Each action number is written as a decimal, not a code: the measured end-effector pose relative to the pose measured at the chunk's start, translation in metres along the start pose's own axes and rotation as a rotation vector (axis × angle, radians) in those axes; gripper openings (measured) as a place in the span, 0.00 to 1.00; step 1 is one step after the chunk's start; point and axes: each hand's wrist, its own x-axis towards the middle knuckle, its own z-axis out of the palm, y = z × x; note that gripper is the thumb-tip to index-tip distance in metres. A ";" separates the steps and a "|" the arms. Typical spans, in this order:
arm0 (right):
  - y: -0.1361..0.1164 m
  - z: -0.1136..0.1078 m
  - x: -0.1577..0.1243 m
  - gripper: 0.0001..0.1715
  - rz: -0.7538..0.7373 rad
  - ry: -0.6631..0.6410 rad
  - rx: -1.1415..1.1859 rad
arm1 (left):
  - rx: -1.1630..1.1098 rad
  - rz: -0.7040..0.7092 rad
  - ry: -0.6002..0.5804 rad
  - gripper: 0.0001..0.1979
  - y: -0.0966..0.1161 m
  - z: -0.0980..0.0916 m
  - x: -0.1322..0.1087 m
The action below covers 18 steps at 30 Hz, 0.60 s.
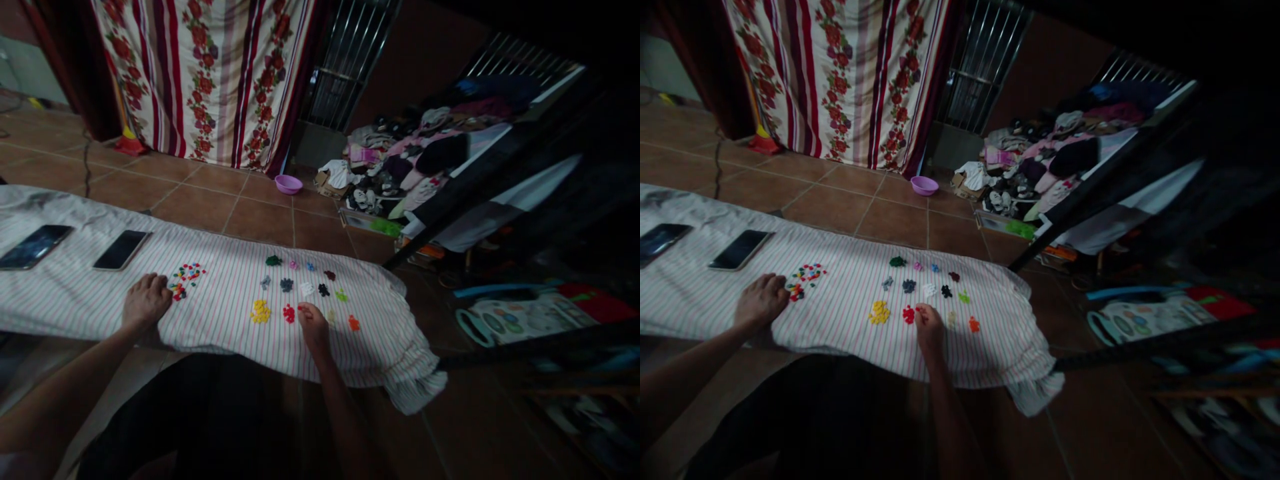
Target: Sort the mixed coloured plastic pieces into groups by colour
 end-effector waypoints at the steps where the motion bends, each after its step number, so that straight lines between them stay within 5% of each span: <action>1: 0.000 0.001 0.000 0.15 -0.008 -0.005 -0.008 | 0.001 0.001 0.000 0.21 0.000 0.000 0.000; 18: -0.006 0.004 -0.007 0.15 -0.051 0.007 0.004 | -0.013 0.022 0.025 0.19 -0.004 0.003 -0.002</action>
